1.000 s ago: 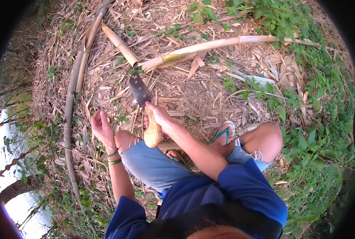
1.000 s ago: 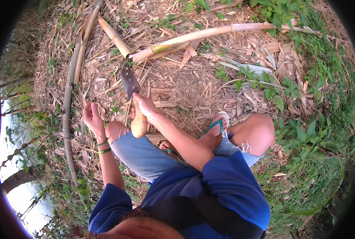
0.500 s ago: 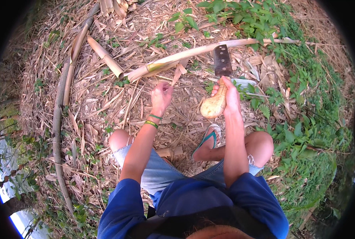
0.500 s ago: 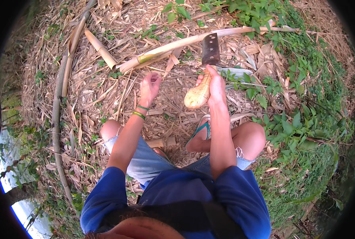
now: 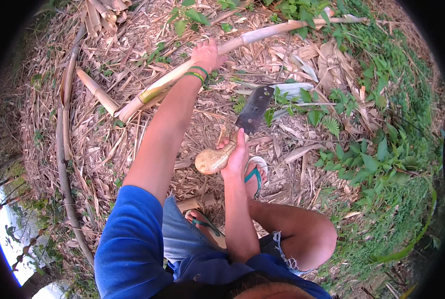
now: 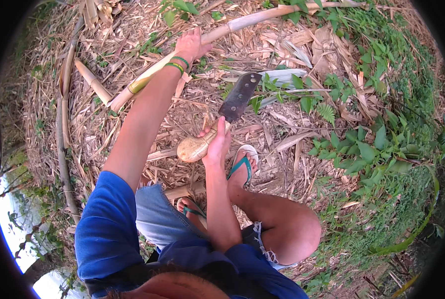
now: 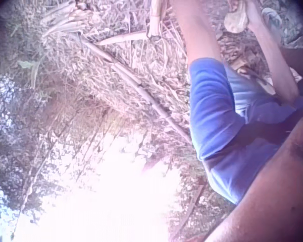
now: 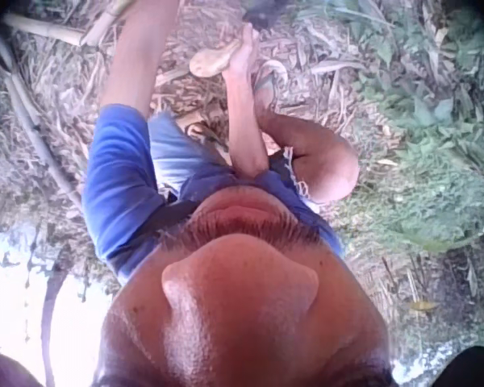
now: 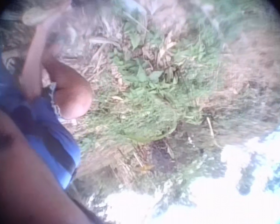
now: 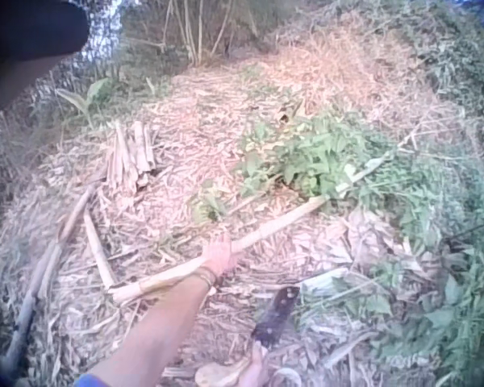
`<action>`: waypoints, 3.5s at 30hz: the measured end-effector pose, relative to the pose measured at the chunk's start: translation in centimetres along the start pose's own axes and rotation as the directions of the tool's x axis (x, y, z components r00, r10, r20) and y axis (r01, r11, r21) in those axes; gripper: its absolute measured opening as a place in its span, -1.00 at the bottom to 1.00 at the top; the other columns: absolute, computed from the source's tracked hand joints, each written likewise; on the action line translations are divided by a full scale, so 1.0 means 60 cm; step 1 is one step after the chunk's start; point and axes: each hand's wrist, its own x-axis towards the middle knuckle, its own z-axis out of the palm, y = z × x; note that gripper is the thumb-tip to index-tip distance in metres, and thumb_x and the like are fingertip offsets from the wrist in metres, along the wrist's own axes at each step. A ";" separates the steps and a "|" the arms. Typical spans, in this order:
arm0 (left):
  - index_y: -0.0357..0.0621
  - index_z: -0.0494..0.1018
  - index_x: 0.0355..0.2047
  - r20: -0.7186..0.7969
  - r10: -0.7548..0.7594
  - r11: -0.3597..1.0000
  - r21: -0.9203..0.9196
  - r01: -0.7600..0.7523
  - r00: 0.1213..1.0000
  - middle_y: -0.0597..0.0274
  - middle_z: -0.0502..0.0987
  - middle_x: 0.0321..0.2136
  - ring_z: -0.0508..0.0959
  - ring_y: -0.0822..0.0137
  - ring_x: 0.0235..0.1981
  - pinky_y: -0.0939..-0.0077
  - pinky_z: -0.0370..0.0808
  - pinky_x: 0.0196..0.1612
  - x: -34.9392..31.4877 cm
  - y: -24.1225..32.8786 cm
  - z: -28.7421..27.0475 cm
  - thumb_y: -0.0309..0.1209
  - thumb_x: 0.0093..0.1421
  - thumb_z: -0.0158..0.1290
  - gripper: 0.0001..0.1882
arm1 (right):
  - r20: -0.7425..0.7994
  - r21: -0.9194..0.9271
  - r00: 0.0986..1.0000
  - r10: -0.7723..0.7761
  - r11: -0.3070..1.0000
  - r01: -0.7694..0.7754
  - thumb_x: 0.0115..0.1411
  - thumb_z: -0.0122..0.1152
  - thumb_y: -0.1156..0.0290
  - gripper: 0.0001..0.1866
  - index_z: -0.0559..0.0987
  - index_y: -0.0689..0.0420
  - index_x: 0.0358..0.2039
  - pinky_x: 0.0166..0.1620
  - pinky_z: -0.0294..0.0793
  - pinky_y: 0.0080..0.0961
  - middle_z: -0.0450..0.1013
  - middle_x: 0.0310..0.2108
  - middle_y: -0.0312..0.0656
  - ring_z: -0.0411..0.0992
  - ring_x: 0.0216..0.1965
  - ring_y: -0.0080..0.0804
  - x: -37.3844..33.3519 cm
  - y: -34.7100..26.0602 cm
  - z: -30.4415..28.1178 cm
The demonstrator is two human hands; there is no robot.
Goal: The person splits a piece of bamboo by hand using a machete while sitting on the ground, then walks through the woods to pick up and process additional bamboo stalks.
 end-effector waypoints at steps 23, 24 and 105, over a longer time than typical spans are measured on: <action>-0.21 0.43 -0.19 0.060 0.024 1.000 0.006 -0.024 0.998 -0.10 0.60 -0.49 0.64 -0.08 -0.48 0.09 0.61 -0.40 -0.292 -0.092 -0.290 -0.31 0.02 0.23 -0.62 | 0.517 -0.777 0.657 -0.549 0.022 0.629 0.11 0.31 0.31 -0.59 0.37 0.17 -0.10 -0.31 0.44 -0.03 0.51 -0.51 0.04 0.49 -0.47 0.17 -0.062 -0.124 0.019; -0.20 0.42 -0.19 0.070 0.013 1.000 0.023 -0.014 0.997 -0.10 0.60 -0.50 0.64 -0.08 -0.49 0.09 0.61 -0.41 -0.297 -0.094 -0.289 -0.31 0.02 0.23 -0.62 | 0.529 -0.815 0.700 -0.481 -0.057 0.577 0.12 0.30 0.30 -0.59 0.37 0.15 -0.09 -0.30 0.44 -0.01 0.52 -0.49 0.08 0.50 -0.44 0.22 -0.071 -0.135 0.038; -0.09 0.38 -0.22 0.119 -0.165 0.986 0.049 0.160 0.979 0.12 0.56 -0.22 0.65 0.04 -0.29 0.16 0.58 -0.16 -0.422 -0.051 -0.181 -0.29 0.02 0.27 -0.62 | -0.063 -0.074 0.998 0.027 0.997 -0.031 0.28 0.19 0.37 -0.82 0.44 0.18 -0.38 -0.63 0.35 -0.43 0.29 -0.62 -0.28 0.28 -0.69 -0.47 -0.050 -0.125 0.160</action>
